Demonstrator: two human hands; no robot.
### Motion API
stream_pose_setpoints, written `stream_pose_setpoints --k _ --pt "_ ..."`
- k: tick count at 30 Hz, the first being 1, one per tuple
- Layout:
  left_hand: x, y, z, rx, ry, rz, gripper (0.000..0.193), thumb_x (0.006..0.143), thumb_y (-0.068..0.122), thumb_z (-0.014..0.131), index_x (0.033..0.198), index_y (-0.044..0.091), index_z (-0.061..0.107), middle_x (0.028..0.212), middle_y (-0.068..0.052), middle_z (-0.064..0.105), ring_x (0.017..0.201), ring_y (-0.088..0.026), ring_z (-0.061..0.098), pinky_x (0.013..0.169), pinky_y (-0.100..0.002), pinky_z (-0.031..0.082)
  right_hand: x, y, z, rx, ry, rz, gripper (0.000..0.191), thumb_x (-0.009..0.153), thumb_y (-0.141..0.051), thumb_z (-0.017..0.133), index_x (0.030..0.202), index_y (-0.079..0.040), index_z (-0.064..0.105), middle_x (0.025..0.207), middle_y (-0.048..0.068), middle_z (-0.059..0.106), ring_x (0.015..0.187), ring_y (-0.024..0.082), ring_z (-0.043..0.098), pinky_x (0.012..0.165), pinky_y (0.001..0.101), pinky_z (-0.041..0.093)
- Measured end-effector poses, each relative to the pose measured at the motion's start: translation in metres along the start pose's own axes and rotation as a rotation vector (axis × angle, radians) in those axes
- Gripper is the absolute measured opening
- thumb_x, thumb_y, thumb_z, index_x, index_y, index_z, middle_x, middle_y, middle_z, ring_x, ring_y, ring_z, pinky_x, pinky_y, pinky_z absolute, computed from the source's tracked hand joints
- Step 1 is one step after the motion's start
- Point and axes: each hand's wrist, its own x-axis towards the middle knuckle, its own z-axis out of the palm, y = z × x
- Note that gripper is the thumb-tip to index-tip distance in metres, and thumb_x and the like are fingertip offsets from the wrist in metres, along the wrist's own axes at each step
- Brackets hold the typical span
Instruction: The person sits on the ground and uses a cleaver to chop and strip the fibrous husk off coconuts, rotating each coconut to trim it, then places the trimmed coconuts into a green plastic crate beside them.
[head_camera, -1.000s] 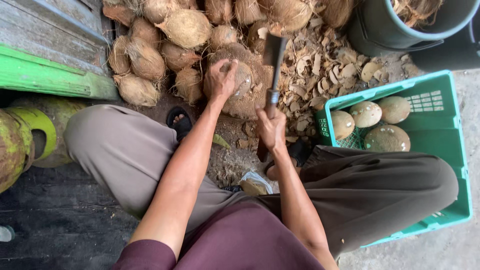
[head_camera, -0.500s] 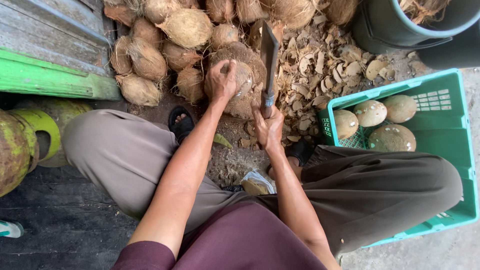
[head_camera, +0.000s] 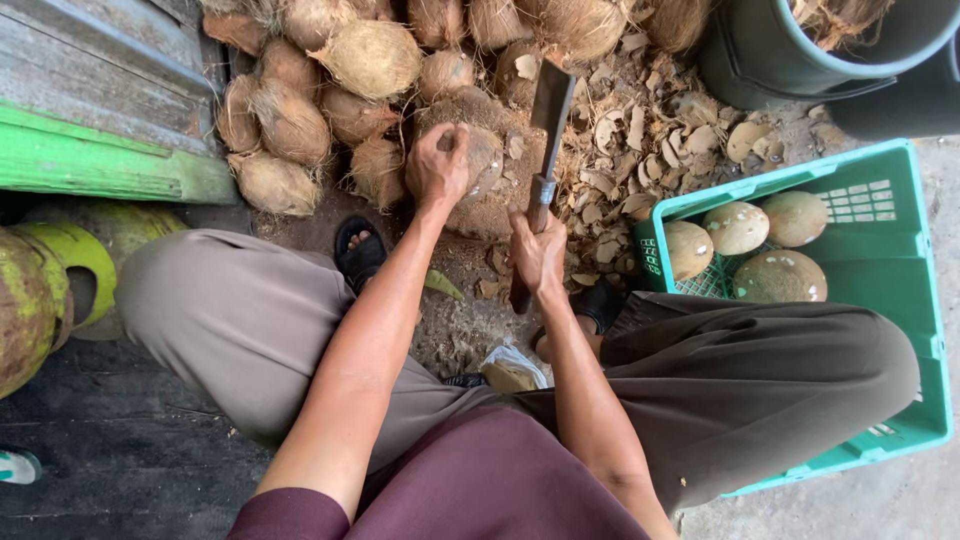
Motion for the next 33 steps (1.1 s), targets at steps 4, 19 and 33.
stream_pose_setpoints --k 4,19,33 --pt "-0.001 0.001 -0.003 -0.066 0.012 0.122 0.069 0.081 0.079 0.064 0.118 0.02 0.068 0.116 -0.008 0.07 0.1 -0.022 0.066 0.08 -0.045 0.052 -0.003 0.007 0.007 -0.125 -0.012 0.106 0.04 0.096 -0.038 0.068 0.074 -0.01 0.05 0.058 0.0 0.055 0.045 0.011 0.052 0.039 0.03 0.047" --pt "-0.016 -0.036 -0.044 -0.044 0.01 0.212 0.076 0.078 0.074 0.07 0.13 0.018 0.063 0.14 -0.013 0.062 0.126 -0.028 0.059 0.099 -0.053 0.047 -0.014 0.013 0.024 -0.384 -0.151 0.253 0.032 0.098 -0.034 0.065 0.078 -0.011 0.056 0.059 0.001 0.056 0.043 0.012 0.051 0.039 0.0282 0.044" --pt "-0.021 -0.01 -0.017 -0.117 0.076 0.246 0.076 0.083 0.067 0.07 0.131 0.009 0.065 0.13 -0.018 0.063 0.118 -0.031 0.061 0.099 -0.049 0.048 -0.034 -0.034 -0.006 -0.029 -0.091 -0.028 0.034 0.103 -0.028 0.065 0.078 -0.008 0.052 0.055 0.0 0.052 0.042 0.01 0.049 0.037 0.0262 0.041"
